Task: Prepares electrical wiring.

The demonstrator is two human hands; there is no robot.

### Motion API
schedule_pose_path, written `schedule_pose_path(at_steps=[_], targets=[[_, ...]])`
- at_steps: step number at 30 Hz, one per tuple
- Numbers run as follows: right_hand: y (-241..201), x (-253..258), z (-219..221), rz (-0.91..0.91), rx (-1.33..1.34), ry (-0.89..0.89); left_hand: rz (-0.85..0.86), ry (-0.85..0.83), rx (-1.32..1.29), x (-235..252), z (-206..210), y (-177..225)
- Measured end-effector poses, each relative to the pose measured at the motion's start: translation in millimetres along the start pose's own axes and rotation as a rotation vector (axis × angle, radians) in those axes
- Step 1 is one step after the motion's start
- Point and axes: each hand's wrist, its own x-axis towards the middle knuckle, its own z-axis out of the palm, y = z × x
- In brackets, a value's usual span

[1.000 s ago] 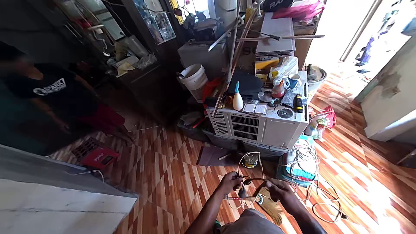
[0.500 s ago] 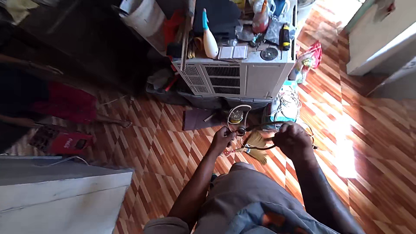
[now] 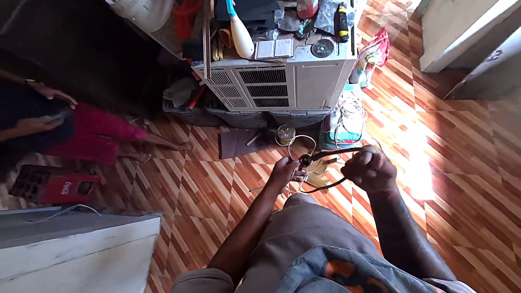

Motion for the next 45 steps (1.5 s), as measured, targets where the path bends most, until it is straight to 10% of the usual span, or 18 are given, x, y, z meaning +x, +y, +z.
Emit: schedule_pose_path(at_steps=[10, 19, 30, 34, 38, 45], targets=[[-27.6, -52.2, -72.6, 0.811, -0.690, -0.093, 0.421, 0.142, -0.035, -7.9, -34.2, -6.7], [70.5, 11.2, 7.7, 0.641, -0.567, 0.181, 0.513, 0.217, 0.424, -12.1, -11.1, -11.5], [80.9, 6.8, -9.5, 0.464, -0.965, 0.241, 0.373, 0.333, 0.796, -19.2, -39.5, -15.2], [85.1, 5.4, -4.0, 0.549, -1.229, -0.032, 0.541, 0.324, 0.825, -14.3, -40.2, -8.3], [81.6, -4.4, -1.5, 0.548, -1.028, -0.363, 0.349, 0.318, 0.796, 7.9, -44.8, -6.2], [-35.9, -50.2, -79.9, 0.159, -0.585, 0.609, -0.201, -0.086, 0.992, -11.4, -112.3, -100.0]])
